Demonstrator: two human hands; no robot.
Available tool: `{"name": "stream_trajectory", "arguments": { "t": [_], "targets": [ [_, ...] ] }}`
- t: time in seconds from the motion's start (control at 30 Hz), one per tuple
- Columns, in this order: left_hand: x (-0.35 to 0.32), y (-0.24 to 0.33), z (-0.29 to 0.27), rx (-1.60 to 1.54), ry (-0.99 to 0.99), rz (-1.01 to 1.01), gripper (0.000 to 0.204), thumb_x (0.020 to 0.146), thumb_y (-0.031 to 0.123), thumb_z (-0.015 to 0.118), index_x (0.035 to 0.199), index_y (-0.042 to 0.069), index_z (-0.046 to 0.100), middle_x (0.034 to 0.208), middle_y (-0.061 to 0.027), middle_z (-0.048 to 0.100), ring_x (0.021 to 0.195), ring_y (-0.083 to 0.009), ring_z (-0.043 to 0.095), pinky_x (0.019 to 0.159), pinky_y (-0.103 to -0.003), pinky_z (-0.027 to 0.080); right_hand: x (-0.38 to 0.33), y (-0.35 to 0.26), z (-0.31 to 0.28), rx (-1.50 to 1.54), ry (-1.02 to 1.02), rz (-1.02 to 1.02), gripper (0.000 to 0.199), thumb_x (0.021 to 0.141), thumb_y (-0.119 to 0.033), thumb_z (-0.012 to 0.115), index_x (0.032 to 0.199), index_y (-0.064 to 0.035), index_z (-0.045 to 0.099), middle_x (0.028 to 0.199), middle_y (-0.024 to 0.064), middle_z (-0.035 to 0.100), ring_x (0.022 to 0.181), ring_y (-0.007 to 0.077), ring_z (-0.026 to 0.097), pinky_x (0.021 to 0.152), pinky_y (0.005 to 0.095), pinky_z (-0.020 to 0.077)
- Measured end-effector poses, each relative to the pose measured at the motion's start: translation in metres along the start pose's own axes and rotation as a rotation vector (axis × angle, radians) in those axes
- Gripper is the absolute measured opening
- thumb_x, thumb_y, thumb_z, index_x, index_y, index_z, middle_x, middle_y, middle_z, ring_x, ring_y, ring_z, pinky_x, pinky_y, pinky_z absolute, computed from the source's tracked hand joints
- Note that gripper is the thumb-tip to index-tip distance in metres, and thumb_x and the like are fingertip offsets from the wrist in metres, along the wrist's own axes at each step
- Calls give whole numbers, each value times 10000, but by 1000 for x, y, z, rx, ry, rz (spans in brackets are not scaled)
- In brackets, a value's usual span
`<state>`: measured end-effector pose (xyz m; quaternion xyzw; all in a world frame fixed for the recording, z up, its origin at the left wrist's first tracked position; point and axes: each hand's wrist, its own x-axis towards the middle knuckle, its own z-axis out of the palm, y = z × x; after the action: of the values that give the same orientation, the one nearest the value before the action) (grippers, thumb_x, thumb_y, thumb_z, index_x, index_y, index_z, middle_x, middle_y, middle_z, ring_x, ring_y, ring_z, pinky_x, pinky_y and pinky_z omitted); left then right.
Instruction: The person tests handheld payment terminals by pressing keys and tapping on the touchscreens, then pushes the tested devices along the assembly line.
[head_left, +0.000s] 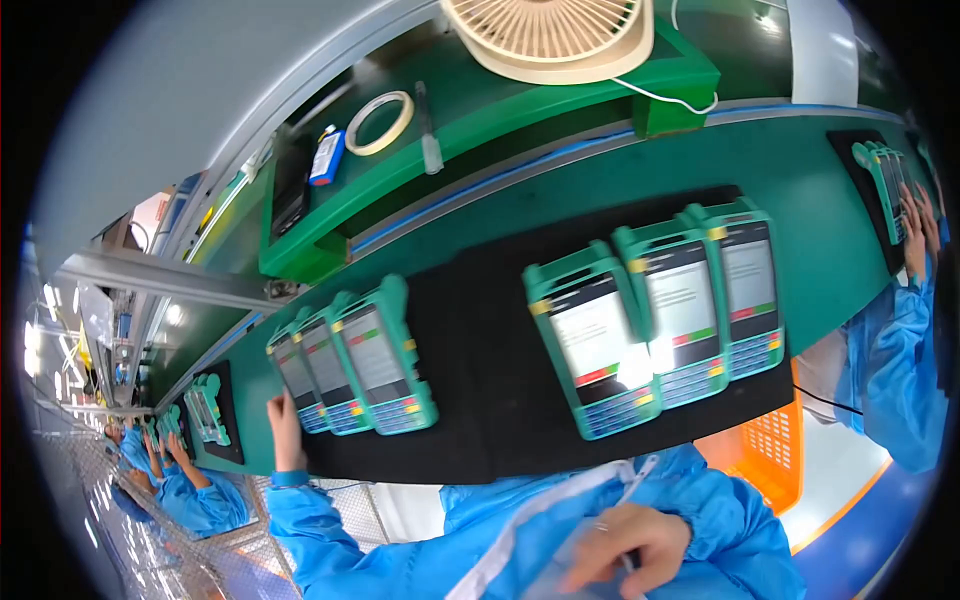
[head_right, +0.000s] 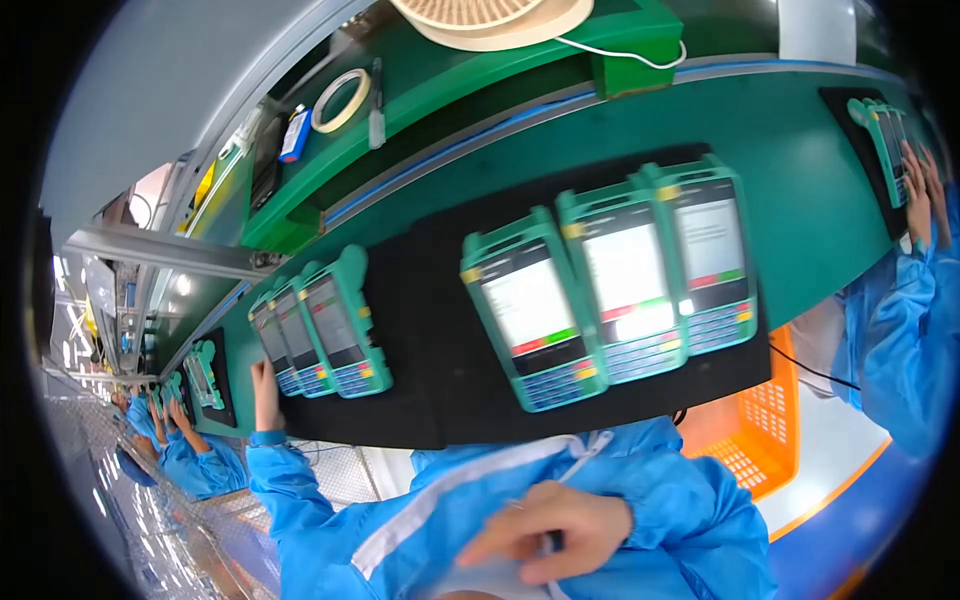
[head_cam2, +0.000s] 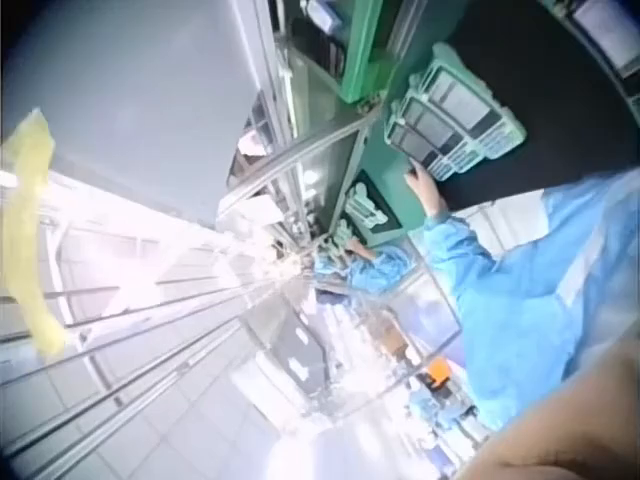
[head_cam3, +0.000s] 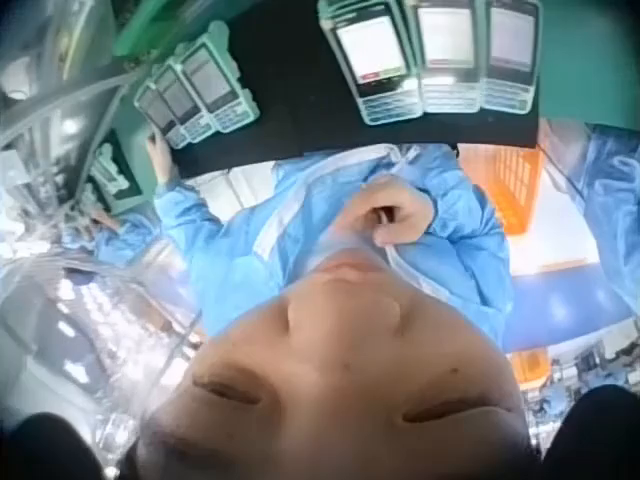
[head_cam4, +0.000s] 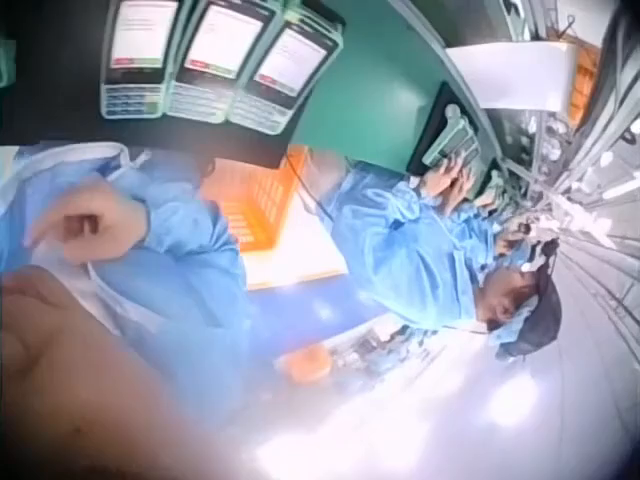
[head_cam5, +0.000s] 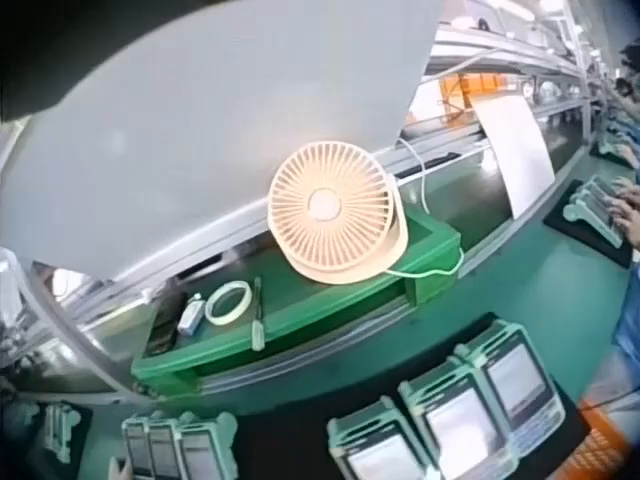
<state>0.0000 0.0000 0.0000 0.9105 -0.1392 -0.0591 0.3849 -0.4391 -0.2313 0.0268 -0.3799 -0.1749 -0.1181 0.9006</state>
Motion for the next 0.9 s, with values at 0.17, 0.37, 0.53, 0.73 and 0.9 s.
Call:
{"name": "stream_trajectory", "arguments": {
  "t": [0.17,0.37,0.53,0.73,0.9],
  "targets": [
    [-68,51,50,96,-16,177,305,897,264,599,997,-16,534,853,-66,546,762,-123,496,712,-263,422,40,-4,22,-184,100,406,347,910,-164,561,1232,-38,529,884,74,581,635,120,520,601,235,426],
    [-98,94,31,381,-25,502,489,756,132,661,1190,-4,480,1146,-195,526,1112,-342,458,949,-400,362,67,-5,-7,-1849,706,1,454,738,-170,680,1153,-23,573,954,111,597,847,266,567,709,370,443],
    [-135,117,57,537,-225,808,776,627,124,734,1309,27,378,1388,-201,328,1271,-377,303,1053,-455,193,73,5,-31,-1942,716,256,553,804,-149,632,1290,18,427,1050,141,572,950,283,528,784,381,394],
    [-141,117,80,548,81,847,624,652,115,728,1224,59,486,1328,-180,387,1209,-373,356,995,-445,238,81,14,-31,-1561,803,249,621,834,-145,604,1356,23,314,1049,196,534,985,323,525,827,407,388],
    [-150,123,86,586,113,733,425,662,-3,616,1078,52,550,1130,-113,527,1055,-288,470,912,-400,303,83,-3,-34,-1089,815,380,581,849,-87,569,1368,-4,322,1034,174,500,723,221,534,645,296,457]
  ]
}}
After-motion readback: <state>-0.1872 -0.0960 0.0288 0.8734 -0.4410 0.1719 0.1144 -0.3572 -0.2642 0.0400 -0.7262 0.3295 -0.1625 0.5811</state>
